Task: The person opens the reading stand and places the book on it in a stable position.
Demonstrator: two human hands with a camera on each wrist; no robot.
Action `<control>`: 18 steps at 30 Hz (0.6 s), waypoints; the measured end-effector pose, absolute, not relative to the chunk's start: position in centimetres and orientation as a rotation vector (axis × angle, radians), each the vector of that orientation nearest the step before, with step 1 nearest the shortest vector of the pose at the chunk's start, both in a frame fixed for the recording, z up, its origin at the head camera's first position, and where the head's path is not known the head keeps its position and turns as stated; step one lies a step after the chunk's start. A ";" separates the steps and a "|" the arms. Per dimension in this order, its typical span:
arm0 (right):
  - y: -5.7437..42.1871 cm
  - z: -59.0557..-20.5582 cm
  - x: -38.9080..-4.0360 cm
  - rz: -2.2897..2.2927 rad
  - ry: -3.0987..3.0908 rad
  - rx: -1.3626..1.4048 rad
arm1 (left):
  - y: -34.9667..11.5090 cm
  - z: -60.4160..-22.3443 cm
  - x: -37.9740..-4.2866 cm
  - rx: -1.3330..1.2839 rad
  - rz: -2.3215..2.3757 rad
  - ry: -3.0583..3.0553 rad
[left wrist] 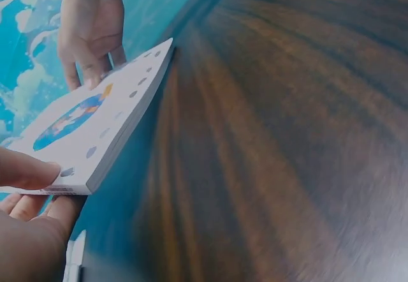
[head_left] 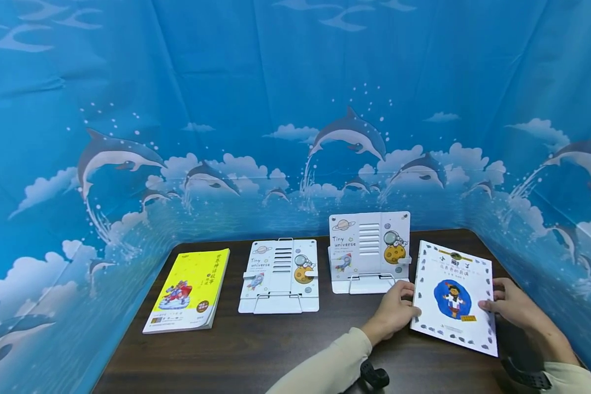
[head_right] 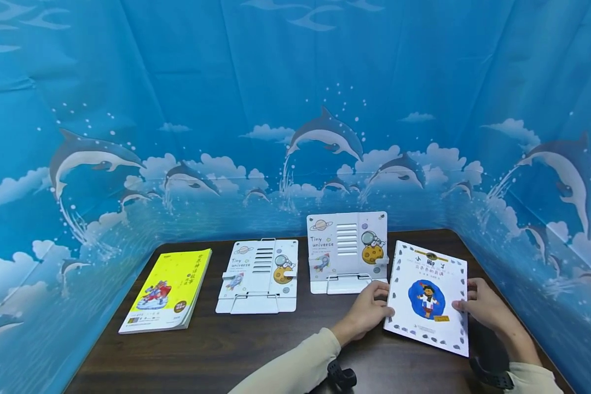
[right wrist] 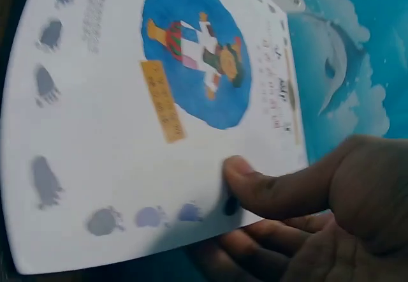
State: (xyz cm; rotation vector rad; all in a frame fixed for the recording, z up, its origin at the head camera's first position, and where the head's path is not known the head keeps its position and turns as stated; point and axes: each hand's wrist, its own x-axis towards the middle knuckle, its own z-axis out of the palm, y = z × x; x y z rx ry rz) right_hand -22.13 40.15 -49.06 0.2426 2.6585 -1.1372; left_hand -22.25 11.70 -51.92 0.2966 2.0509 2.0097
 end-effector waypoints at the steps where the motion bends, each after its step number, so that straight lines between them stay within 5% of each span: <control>1: 39.9 -48.9 -22.3 -1.150 2.681 0.246 | 11.5 -51.8 -22.5 0.303 2.024 2.046; 18: 33.3 -44.1 -23.1 -1.342 3.026 0.114 | 6.3 -48.4 -26.5 0.360 2.105 2.116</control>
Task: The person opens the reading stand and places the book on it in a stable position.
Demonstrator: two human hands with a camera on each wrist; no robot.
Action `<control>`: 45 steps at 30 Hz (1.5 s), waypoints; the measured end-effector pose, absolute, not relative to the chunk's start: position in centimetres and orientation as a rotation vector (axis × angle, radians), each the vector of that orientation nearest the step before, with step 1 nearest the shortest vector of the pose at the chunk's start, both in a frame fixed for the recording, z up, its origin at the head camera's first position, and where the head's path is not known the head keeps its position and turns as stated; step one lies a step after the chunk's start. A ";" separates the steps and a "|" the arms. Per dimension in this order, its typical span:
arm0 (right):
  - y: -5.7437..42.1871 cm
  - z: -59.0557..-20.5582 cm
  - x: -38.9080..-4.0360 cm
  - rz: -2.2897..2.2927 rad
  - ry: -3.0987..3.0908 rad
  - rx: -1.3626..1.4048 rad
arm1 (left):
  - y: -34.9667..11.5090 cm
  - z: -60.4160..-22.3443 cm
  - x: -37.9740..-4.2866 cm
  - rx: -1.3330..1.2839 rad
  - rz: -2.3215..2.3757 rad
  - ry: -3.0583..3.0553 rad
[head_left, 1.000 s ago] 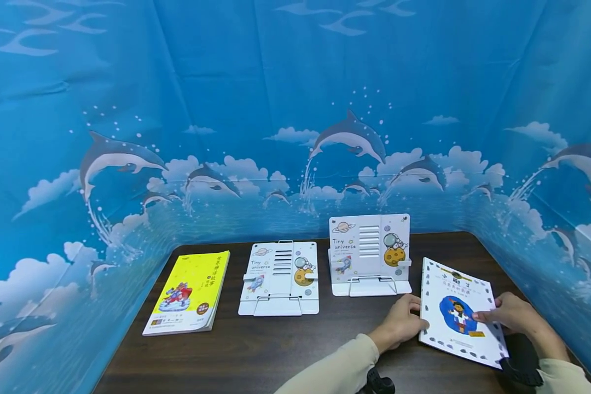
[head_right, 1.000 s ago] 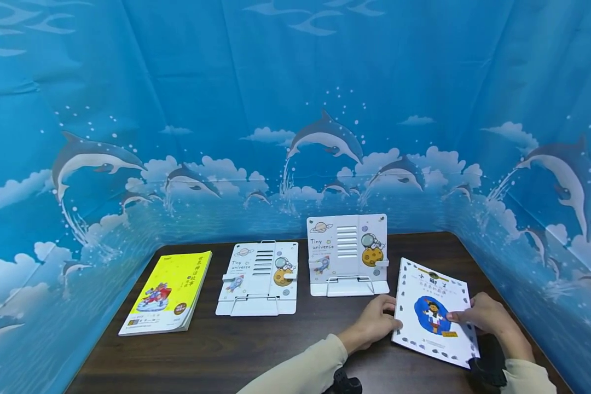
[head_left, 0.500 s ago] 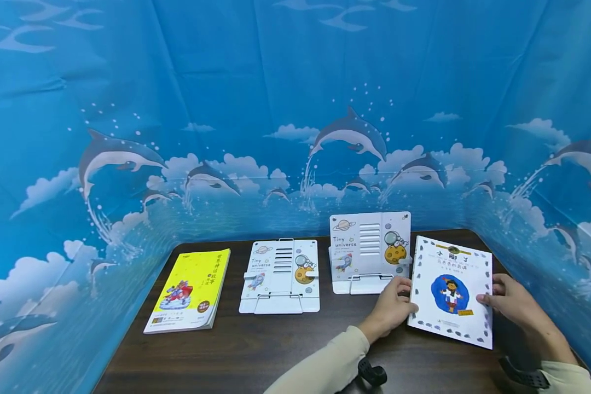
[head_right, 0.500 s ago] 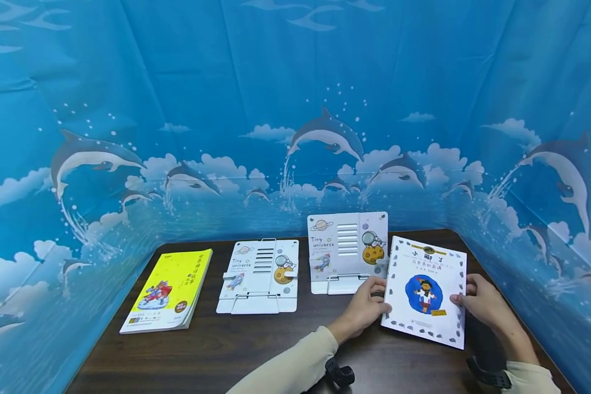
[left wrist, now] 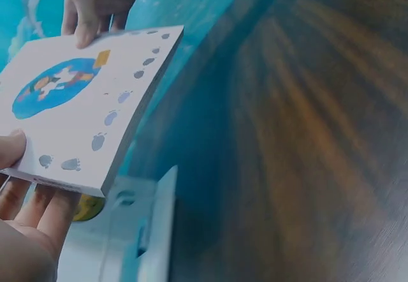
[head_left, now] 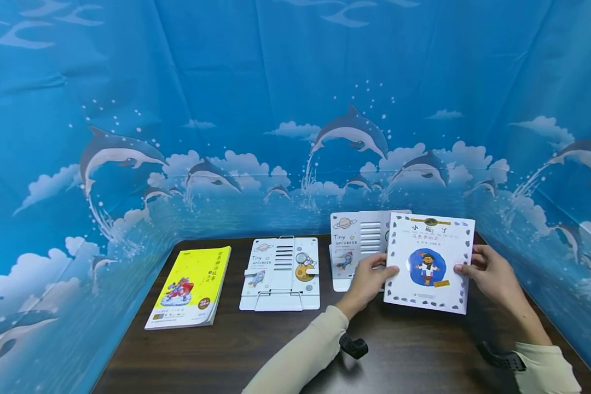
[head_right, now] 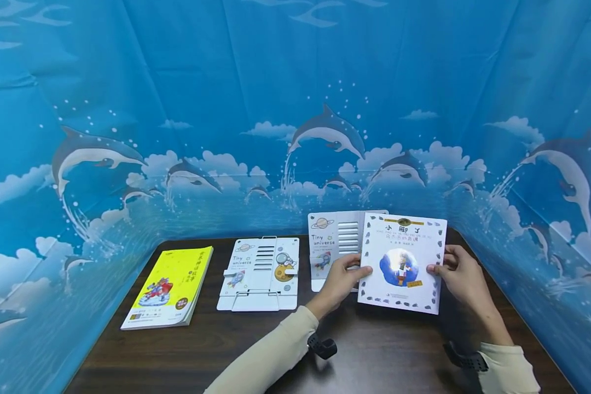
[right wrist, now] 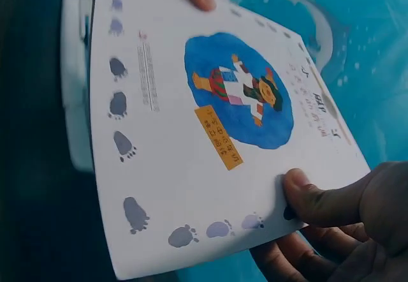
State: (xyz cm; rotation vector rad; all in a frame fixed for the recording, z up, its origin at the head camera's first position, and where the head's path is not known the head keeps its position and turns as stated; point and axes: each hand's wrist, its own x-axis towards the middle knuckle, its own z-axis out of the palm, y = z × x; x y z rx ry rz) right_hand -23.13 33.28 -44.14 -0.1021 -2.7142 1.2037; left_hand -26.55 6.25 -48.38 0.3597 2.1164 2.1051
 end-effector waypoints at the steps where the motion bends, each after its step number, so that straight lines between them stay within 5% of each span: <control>1: 32.9 -43.9 -23.2 1.205 -2.696 -0.093 | 5.8 -48.1 -26.8 0.366 2.111 2.117; 30: 24.9 -38.7 -29.4 1.239 -2.423 0.122 | -1.4 -43.6 -31.7 0.429 2.093 2.527; 45: 23.6 -40.9 -31.4 1.266 -2.431 0.130 | -2.7 -44.8 -32.5 0.298 2.065 2.563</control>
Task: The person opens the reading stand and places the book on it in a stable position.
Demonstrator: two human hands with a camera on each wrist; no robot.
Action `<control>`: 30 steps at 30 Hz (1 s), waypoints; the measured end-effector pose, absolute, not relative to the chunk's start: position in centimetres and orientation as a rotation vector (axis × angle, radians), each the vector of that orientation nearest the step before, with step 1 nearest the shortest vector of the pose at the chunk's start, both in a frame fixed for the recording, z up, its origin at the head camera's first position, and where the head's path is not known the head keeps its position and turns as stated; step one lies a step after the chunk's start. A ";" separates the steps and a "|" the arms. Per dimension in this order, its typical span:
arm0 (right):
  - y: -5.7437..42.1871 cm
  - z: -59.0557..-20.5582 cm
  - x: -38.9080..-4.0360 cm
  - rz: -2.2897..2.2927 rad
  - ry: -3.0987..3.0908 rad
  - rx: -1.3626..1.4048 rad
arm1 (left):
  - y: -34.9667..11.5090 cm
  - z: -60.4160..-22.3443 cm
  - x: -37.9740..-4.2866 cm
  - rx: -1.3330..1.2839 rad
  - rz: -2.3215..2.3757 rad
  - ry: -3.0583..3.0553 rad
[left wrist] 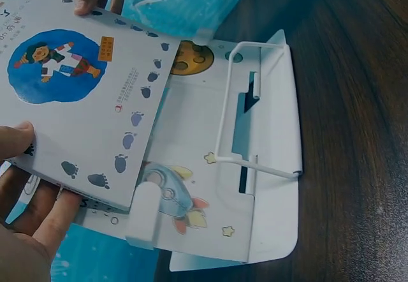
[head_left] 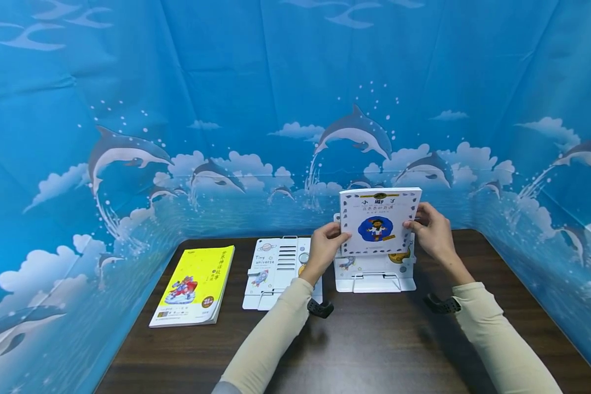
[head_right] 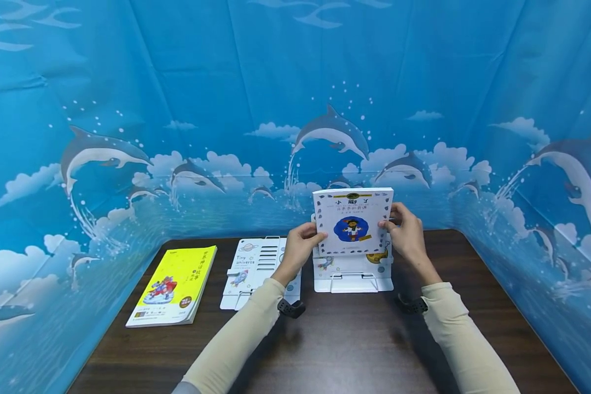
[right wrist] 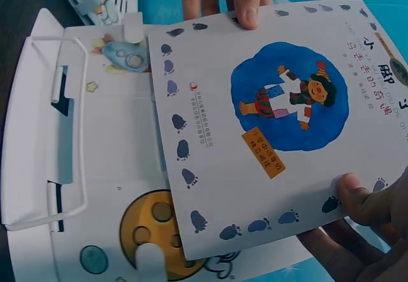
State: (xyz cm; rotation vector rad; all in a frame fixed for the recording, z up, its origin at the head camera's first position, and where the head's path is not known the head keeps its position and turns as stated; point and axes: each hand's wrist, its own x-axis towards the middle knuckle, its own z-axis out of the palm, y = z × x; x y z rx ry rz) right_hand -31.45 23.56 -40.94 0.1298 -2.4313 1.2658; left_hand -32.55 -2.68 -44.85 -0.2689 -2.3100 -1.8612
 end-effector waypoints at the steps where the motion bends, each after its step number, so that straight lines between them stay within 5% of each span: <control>1: 23.5 -41.1 -31.5 1.271 -2.429 0.126 | -2.7 -45.0 -32.6 -0.265 -1.864 -2.309; 30: 23.7 -46.8 -31.5 1.192 -2.451 -0.059 | -2.5 -47.7 -31.2 -0.231 -1.346 -2.467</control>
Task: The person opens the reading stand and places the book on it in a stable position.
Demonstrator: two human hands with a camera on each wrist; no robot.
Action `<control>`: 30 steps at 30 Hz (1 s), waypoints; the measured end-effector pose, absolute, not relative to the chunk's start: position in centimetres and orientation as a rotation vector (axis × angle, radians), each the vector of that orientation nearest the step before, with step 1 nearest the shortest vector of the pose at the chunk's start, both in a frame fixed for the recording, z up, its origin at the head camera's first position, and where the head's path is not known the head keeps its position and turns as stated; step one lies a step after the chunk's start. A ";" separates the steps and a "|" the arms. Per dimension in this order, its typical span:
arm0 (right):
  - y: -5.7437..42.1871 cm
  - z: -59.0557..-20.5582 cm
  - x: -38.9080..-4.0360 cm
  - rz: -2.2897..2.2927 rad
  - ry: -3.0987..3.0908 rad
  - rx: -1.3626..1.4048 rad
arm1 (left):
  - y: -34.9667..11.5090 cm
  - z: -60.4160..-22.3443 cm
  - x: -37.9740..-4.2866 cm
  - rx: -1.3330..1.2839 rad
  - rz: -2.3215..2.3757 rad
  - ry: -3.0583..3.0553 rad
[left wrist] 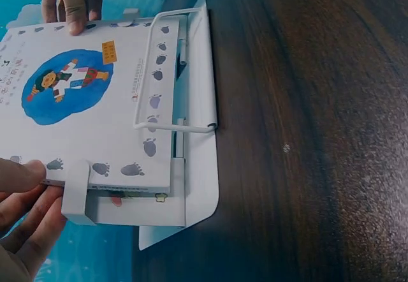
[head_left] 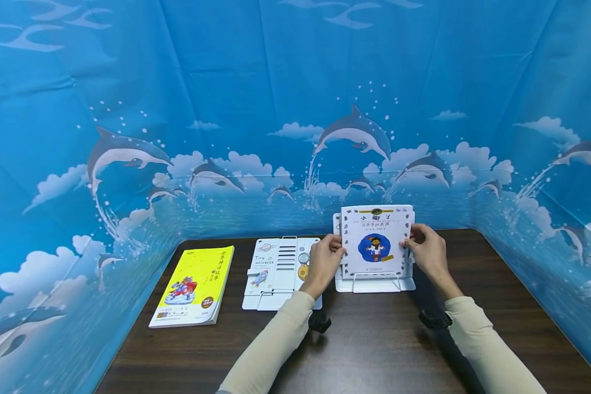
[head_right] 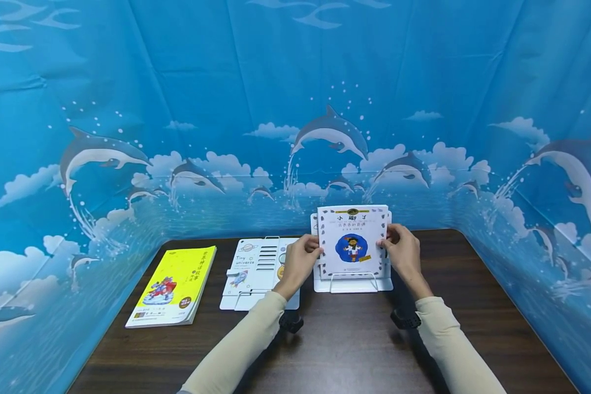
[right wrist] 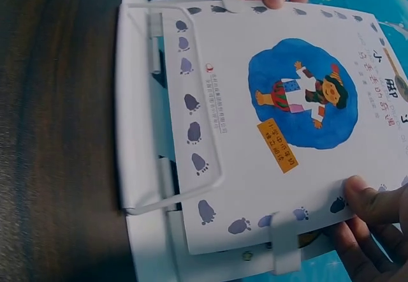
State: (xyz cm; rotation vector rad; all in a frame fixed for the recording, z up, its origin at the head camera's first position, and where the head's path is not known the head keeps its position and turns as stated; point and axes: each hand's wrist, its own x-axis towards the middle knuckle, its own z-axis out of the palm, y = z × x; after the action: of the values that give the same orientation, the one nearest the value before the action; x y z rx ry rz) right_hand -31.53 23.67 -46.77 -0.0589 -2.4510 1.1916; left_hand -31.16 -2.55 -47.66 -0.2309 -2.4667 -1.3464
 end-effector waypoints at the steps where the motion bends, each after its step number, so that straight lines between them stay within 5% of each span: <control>1: 23.6 -46.9 -31.5 1.200 -2.446 -0.069 | -2.5 -47.7 -31.1 -0.230 -1.347 -2.473; 30: 23.1 -47.4 -31.0 1.240 -2.406 -0.114 | -3.1 -48.2 -31.1 -0.252 -1.268 -2.523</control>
State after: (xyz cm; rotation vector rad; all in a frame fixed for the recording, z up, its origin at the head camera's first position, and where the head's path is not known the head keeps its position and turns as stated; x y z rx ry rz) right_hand -31.04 23.06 -47.43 -0.1143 -2.4064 1.2397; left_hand -31.11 -3.11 -48.18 -0.2517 -2.5227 -1.2677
